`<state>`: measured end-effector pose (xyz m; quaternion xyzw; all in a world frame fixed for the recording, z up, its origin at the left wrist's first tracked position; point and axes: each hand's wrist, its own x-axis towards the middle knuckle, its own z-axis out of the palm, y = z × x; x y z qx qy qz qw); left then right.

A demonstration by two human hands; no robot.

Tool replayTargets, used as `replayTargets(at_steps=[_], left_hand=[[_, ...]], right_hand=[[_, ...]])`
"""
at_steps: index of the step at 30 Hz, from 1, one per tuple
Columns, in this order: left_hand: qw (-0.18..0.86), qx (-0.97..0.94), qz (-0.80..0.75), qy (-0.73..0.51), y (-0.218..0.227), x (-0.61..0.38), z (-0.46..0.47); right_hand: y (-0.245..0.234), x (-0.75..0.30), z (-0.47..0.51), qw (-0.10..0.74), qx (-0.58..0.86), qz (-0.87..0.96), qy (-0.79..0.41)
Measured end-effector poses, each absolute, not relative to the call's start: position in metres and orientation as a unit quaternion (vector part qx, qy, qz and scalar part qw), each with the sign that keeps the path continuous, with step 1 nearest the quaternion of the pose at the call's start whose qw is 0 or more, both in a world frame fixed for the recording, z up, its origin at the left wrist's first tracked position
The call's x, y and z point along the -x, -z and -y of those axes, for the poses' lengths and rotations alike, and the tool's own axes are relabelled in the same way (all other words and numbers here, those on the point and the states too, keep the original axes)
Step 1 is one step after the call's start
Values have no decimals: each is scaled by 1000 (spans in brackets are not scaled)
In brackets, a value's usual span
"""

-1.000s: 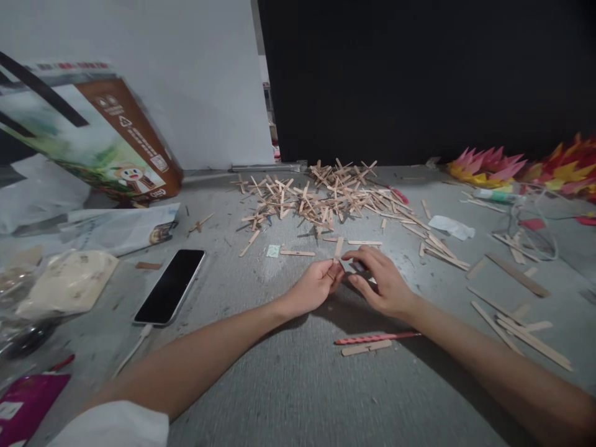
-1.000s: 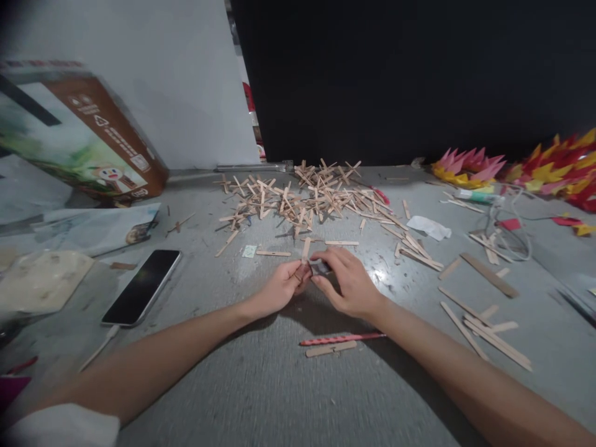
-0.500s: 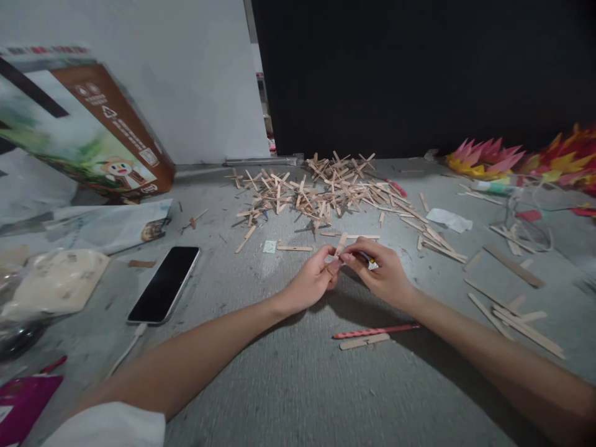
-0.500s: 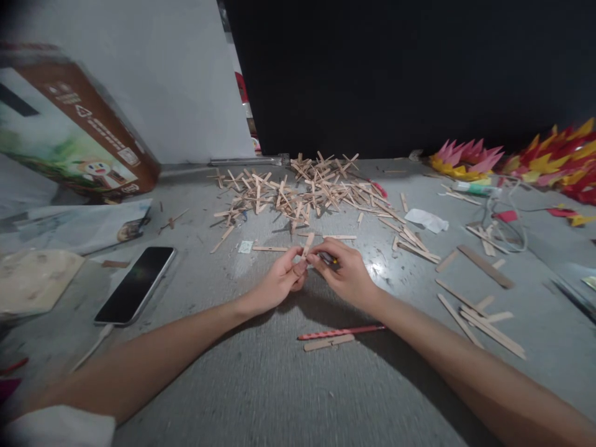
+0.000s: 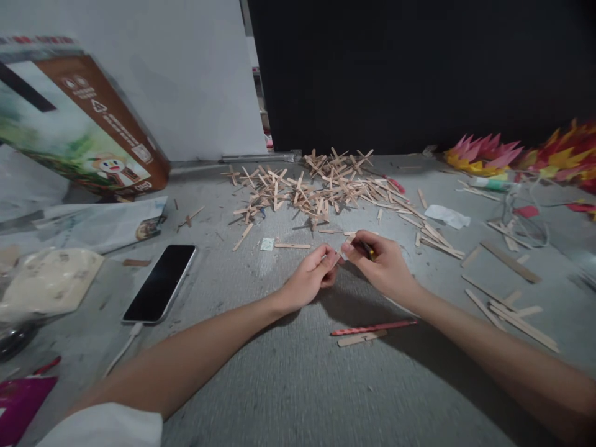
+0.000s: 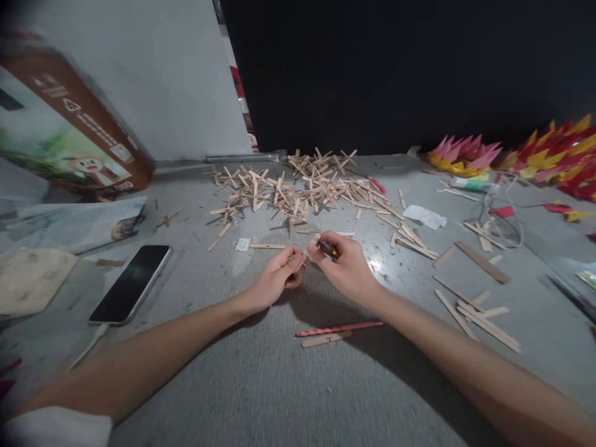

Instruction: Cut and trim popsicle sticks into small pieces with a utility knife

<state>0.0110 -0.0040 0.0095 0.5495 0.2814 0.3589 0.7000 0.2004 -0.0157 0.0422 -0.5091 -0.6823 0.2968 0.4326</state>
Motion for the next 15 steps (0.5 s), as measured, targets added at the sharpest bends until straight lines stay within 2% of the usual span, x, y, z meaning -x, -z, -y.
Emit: replayTargets(at_steps=[15], left_hand=[[667, -561, -304, -384, -7, -13, 6]], right_hand=[[-45, -200, 15, 429, 502, 678, -323]])
